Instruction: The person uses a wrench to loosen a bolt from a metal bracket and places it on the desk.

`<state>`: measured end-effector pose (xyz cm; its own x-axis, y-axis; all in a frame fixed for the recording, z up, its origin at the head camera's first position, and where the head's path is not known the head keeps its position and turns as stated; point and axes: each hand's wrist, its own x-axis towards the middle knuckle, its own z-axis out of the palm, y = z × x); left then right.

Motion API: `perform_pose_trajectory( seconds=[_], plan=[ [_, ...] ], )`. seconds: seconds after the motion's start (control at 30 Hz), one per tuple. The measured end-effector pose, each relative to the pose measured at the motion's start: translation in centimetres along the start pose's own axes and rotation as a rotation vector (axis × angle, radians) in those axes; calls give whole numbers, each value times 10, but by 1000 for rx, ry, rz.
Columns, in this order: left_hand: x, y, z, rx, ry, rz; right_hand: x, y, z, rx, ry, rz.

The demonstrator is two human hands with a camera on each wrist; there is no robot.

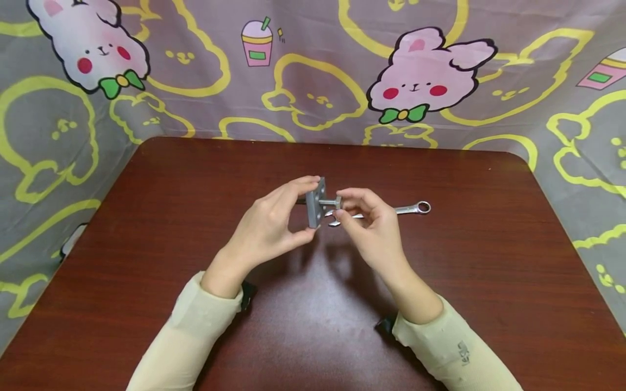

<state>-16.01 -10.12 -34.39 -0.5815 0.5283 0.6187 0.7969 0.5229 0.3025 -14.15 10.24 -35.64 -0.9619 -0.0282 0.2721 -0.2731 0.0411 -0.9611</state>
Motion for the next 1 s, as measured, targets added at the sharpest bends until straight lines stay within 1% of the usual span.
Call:
perform_pose_trajectory(
  seconds=[0.4, 0.57, 0.77, 1.0],
  plan=[
    [3, 0, 1, 10, -29, -9, 1, 1, -1, 10, -8, -75],
    [3, 0, 2, 8, -38, -20, 1, -1, -2, 9, -25, -107],
    [4, 0, 1, 3, -55, -30, 0, -4, -2, -5, -33, -124],
    [3, -2, 2, 8, -76, -38, -1, -5, -3, 3, -53, -180]
  ],
)
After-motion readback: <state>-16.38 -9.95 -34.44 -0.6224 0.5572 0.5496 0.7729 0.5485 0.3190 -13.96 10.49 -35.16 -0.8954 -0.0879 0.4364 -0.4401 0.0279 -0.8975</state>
